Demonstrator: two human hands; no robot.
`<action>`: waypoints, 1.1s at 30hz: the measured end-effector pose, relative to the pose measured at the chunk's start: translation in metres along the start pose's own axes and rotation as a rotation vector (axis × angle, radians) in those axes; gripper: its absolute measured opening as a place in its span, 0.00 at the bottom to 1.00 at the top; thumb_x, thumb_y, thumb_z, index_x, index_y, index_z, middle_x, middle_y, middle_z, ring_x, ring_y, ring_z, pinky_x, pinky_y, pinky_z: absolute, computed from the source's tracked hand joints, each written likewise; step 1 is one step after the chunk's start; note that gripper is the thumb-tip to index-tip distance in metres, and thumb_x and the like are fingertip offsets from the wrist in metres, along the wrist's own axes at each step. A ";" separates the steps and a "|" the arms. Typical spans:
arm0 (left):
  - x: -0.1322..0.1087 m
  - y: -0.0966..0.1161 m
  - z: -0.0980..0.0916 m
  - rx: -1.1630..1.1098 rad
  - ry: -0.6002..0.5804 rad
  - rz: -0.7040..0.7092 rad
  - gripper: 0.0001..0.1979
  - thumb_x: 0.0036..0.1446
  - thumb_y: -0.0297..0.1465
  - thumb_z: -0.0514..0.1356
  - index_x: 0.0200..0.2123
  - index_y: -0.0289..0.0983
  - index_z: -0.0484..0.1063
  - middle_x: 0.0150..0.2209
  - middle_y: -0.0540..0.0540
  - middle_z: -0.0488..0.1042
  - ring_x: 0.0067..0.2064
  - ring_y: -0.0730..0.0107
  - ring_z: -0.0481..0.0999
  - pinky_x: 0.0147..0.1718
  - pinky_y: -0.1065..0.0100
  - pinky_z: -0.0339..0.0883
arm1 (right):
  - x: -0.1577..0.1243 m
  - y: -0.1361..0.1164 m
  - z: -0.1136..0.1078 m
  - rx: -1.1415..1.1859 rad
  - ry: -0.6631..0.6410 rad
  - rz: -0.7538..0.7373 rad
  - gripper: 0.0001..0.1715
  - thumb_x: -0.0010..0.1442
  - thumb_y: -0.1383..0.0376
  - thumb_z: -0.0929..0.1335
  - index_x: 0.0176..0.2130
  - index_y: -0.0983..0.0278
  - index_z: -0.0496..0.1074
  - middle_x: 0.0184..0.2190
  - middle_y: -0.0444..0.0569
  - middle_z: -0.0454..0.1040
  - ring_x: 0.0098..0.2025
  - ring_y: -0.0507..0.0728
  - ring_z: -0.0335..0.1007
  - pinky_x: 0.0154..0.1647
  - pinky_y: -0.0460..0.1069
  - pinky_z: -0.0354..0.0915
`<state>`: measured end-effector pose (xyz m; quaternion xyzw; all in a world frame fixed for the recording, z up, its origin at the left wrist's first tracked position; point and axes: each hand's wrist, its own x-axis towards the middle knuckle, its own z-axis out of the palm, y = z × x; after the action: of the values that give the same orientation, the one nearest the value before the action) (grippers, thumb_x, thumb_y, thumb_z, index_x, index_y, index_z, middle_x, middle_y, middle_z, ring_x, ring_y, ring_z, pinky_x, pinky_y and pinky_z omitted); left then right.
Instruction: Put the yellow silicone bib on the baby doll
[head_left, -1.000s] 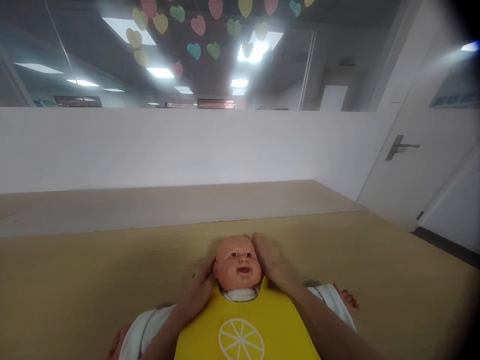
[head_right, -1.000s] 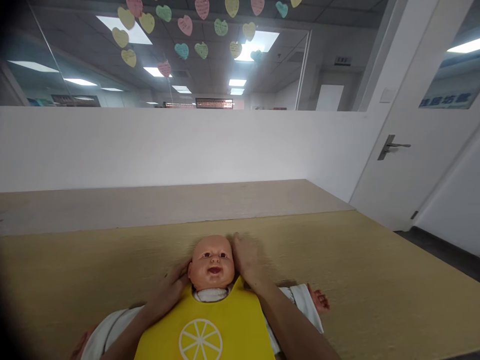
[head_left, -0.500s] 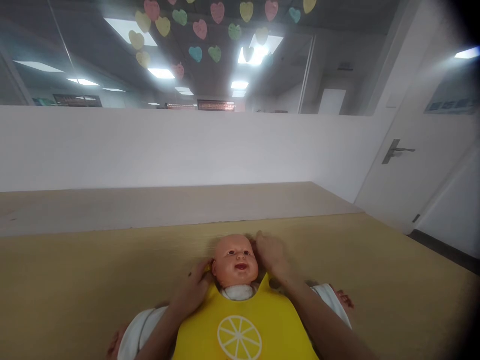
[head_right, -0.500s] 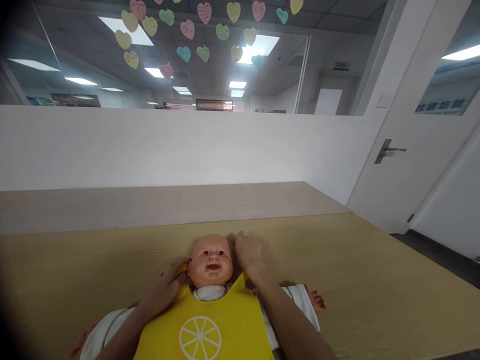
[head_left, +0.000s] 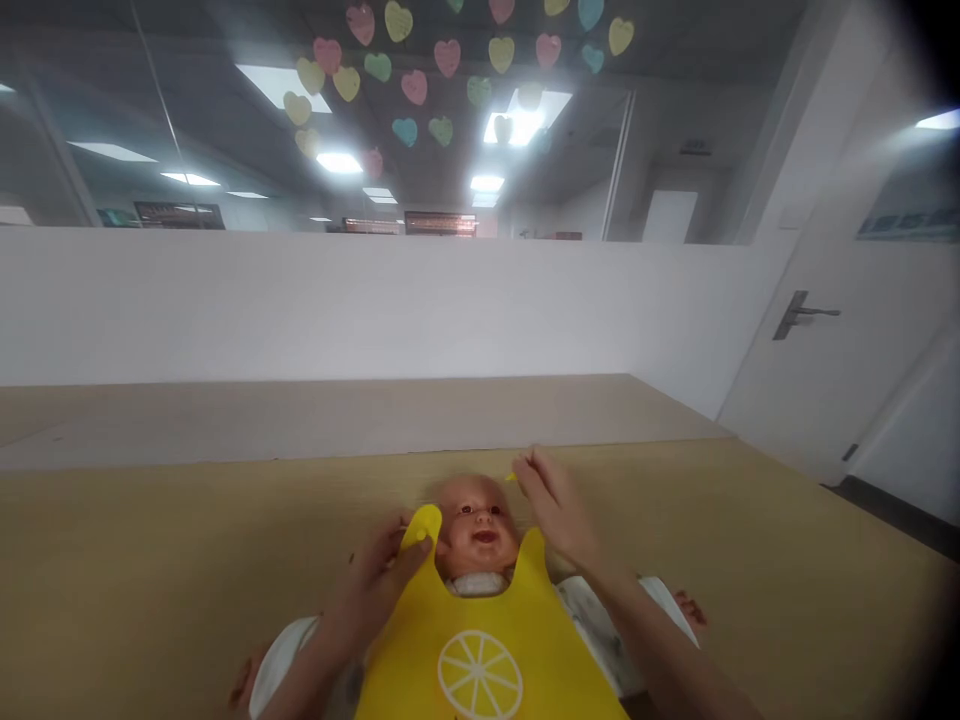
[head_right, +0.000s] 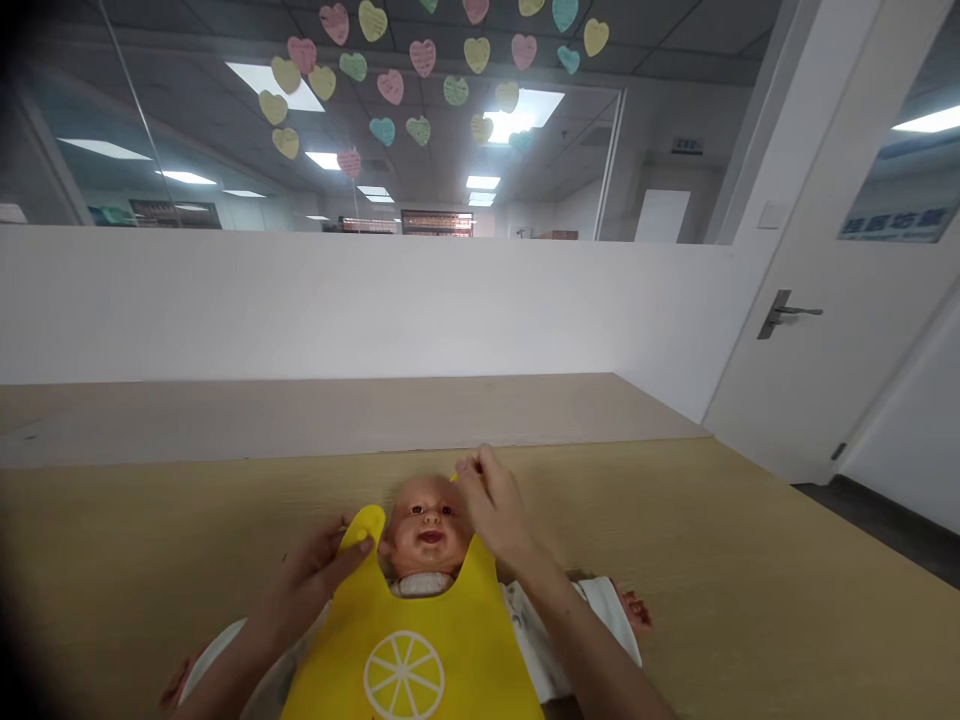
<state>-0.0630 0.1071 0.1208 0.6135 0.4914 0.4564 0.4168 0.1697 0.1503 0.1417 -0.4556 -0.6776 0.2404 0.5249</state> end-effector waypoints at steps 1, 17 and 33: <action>-0.003 0.006 0.003 0.020 -0.036 0.029 0.15 0.56 0.44 0.60 0.34 0.38 0.73 0.33 0.46 0.78 0.35 0.65 0.75 0.33 0.69 0.68 | -0.008 -0.012 0.000 -0.010 -0.038 -0.059 0.15 0.67 0.54 0.58 0.32 0.60 0.58 0.28 0.41 0.64 0.31 0.52 0.63 0.33 0.47 0.59; -0.041 0.023 0.003 0.274 -0.164 0.048 0.18 0.59 0.44 0.56 0.49 0.45 0.75 0.44 0.47 0.79 0.47 0.60 0.75 0.50 0.61 0.68 | -0.048 -0.050 0.007 -0.158 -0.371 -0.579 0.09 0.66 0.68 0.58 0.41 0.62 0.65 0.40 0.52 0.70 0.44 0.56 0.66 0.46 0.53 0.64; -0.050 0.010 0.013 0.535 0.051 0.300 0.13 0.57 0.41 0.59 0.44 0.50 0.77 0.47 0.47 0.79 0.49 0.56 0.77 0.50 0.55 0.72 | -0.047 -0.063 -0.022 -0.016 -0.638 -0.111 0.12 0.60 0.55 0.70 0.39 0.60 0.70 0.37 0.42 0.74 0.37 0.51 0.68 0.37 0.45 0.61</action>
<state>-0.0535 0.0555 0.1202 0.7556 0.5084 0.3826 0.1557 0.1688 0.0762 0.1769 -0.3239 -0.8336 0.3367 0.2946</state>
